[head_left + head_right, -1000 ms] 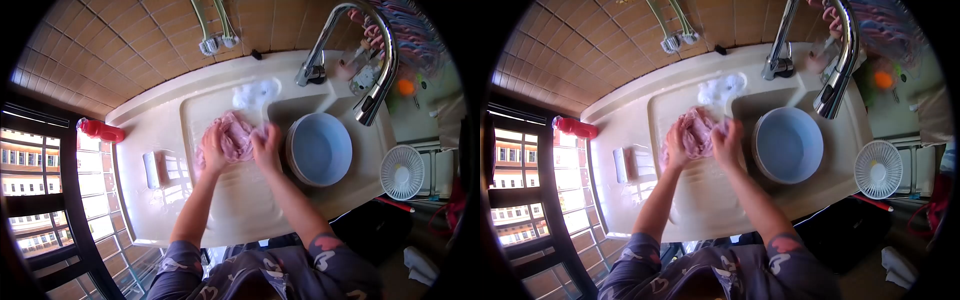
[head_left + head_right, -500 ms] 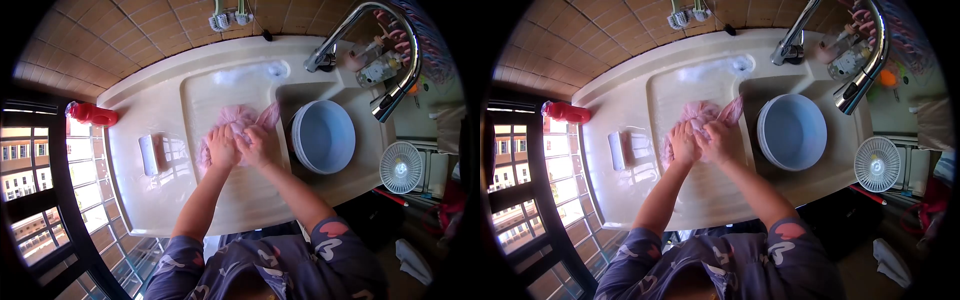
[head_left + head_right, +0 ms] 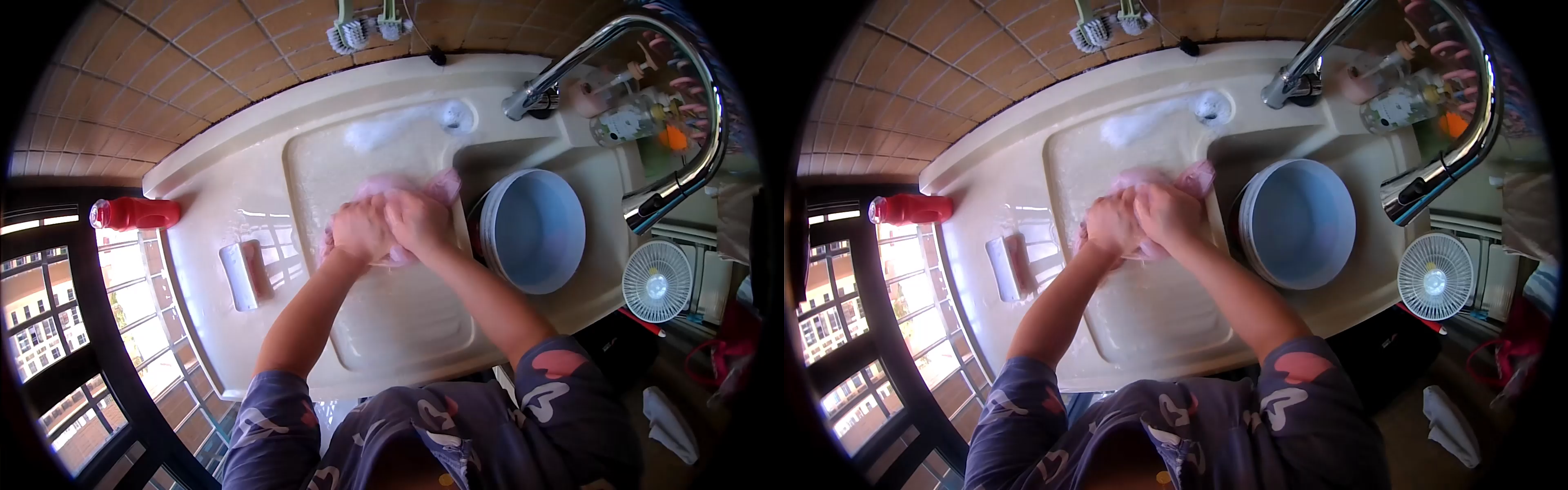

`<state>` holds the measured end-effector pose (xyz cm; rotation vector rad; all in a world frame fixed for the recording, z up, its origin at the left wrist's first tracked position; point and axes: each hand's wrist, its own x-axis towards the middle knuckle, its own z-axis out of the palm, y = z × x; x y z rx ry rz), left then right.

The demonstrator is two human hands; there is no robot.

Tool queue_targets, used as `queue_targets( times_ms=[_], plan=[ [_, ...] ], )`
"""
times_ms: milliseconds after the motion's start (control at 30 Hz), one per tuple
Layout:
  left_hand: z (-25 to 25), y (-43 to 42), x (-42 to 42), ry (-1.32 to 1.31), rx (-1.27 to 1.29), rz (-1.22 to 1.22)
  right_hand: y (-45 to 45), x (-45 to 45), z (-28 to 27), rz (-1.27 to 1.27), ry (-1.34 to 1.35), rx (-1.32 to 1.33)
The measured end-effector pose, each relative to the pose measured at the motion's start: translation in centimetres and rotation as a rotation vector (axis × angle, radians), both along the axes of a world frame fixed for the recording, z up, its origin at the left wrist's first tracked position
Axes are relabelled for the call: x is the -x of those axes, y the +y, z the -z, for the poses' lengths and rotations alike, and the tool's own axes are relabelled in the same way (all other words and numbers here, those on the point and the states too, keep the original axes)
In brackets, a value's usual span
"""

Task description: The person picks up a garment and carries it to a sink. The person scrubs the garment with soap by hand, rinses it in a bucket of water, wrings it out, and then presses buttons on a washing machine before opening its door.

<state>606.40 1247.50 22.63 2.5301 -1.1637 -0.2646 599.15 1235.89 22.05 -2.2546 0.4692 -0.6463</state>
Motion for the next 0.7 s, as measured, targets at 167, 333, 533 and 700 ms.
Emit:
queue_targets(
  times_ms=[167, 333, 533, 700],
  plan=[
    [-2.0, -2.0, -1.9, 0.193, -0.305, -0.098, -1.5, -2.6, -1.3, 0.002, 0.423, 0.007],
    [-2.9, -3.2, -3.2, 0.303, -0.383, -0.189, -3.0, -5.0, -0.5, 0.018, 0.608, -0.094],
    [-1.0, -2.5, 3.0, 0.077, 0.060, -0.603, -2.1, -0.8, -1.8, 0.010, 0.249, -0.249],
    [0.2, -7.5, 8.6, 0.289, 0.830, -0.401, -6.2, 8.8, -2.9, 0.037, -0.106, -0.486]
  ],
)
